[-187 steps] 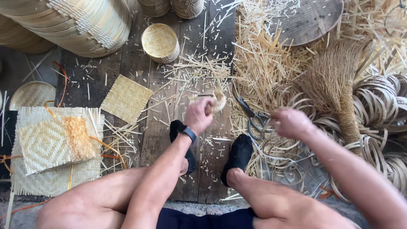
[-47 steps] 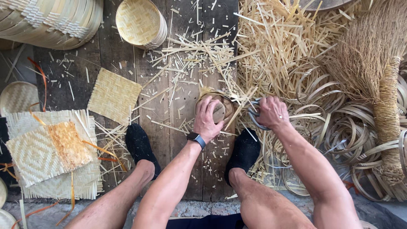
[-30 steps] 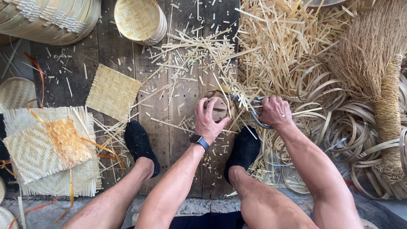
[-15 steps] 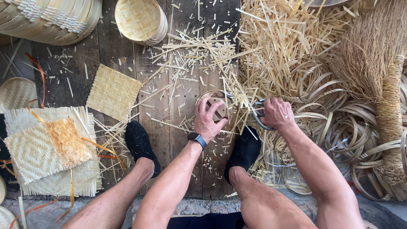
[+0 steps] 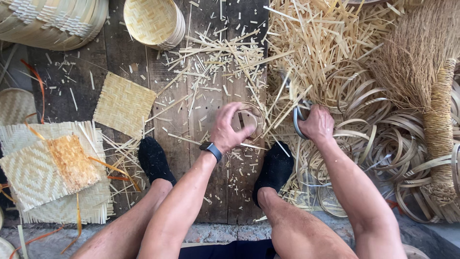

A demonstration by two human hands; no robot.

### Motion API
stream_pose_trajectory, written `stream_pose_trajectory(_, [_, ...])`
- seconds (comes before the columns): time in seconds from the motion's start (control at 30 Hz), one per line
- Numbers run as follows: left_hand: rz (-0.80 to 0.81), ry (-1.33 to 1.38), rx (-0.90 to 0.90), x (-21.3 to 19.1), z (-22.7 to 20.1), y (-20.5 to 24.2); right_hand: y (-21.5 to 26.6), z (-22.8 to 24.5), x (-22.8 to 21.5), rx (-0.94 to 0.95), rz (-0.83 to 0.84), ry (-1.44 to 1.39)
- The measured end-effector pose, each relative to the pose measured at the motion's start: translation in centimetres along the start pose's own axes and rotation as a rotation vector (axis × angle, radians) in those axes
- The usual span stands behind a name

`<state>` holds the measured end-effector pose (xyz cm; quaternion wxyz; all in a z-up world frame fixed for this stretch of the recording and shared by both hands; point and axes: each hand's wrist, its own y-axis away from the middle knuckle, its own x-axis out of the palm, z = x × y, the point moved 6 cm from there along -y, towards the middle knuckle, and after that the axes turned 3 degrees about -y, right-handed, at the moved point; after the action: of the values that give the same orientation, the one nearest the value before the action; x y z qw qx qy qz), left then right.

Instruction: The person assembles circular bamboo basket components by weaving bamboo strips into a frame and trimming excess material using scissors.

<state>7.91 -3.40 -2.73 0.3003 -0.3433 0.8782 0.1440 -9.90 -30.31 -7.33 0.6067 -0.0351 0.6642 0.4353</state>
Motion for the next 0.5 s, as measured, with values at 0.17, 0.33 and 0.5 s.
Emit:
stream_pose_trajectory(0.17, [0.033, -0.136, -0.439, 0.9, 5.3, -2.1, 1.1, 2.0, 0.2, -0.109, -0.171, 0.038])
stream_pose_trajectory(0.33, [0.040, 0.127, -0.360, 2.1, 4.4, -2.9, 4.0, 7.7, 1.3, -0.123, 0.152, -0.689])
stream_pose_trajectory(0.5, [-0.009, 0.292, -0.454, 2.9, 3.4, -2.0, 4.5, 9.9, 1.2, -0.124, 0.200, -0.982])
